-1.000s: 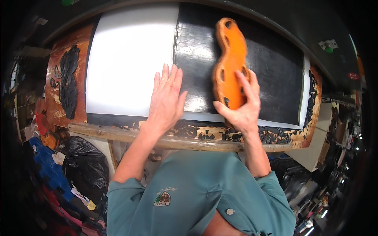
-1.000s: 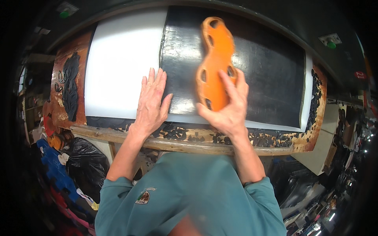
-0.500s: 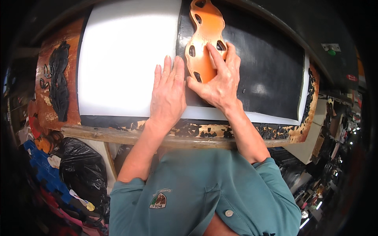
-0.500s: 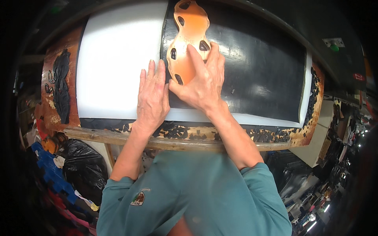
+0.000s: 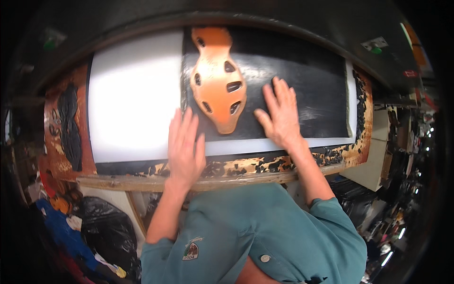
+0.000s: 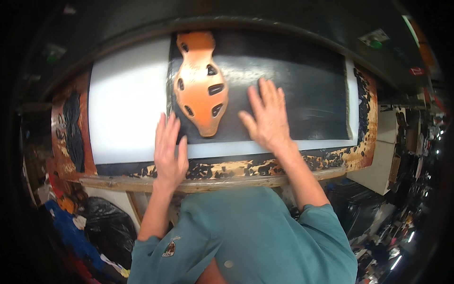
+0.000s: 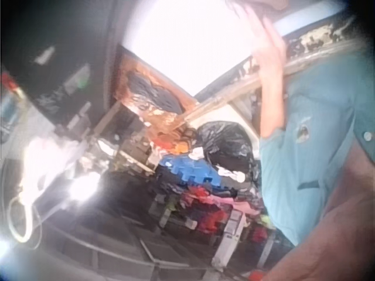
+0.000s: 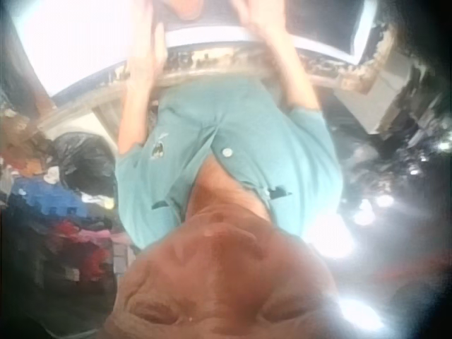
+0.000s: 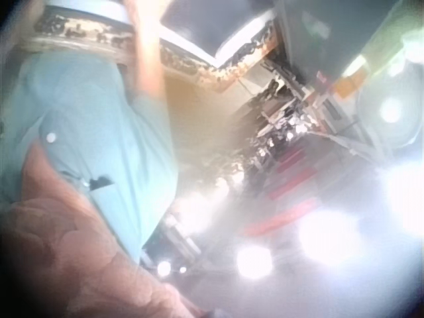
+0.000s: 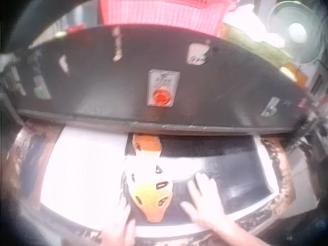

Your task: The person removes cutout shapes from a black leather sheet using a wooden tool to lift and separate the pieces. They repeatedly peel away the cutouts, place them aside, and continue until the sheet is cleared.

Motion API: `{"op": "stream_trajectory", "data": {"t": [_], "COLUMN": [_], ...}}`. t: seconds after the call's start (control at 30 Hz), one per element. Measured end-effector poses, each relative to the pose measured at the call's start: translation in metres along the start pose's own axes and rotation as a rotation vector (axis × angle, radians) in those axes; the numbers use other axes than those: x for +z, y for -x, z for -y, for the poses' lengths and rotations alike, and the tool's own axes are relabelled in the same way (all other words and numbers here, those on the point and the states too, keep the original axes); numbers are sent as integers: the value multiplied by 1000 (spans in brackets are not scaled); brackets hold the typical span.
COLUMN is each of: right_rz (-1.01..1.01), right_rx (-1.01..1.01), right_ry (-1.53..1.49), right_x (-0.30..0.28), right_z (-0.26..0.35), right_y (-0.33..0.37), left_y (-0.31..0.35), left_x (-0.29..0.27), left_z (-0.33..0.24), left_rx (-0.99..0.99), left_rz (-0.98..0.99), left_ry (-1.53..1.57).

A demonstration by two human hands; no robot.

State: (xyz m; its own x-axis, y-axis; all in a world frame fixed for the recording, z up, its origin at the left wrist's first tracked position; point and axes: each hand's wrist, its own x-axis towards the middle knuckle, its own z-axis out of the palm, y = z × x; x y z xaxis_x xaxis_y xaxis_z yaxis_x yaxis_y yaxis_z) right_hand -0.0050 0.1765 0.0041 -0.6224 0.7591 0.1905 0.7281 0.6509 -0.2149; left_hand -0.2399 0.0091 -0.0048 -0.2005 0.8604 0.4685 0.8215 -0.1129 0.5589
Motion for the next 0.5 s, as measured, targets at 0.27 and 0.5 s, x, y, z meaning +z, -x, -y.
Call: {"op": "stream_trajectory", "data": {"t": [0.27,0.5], "right_rz": [-279,-586], "right_rx": [-215,276], "right_ry": [-400,-697], "right_x": [-22,-90], "right_z": [13,-111], "right_y": [85,39], "left_y": [105,41], "left_x": [-10,-8], "left_z": [-89,-115], "left_rx": [27,-93], "left_rz": [192,143], "left_ry": [93,-105]}}
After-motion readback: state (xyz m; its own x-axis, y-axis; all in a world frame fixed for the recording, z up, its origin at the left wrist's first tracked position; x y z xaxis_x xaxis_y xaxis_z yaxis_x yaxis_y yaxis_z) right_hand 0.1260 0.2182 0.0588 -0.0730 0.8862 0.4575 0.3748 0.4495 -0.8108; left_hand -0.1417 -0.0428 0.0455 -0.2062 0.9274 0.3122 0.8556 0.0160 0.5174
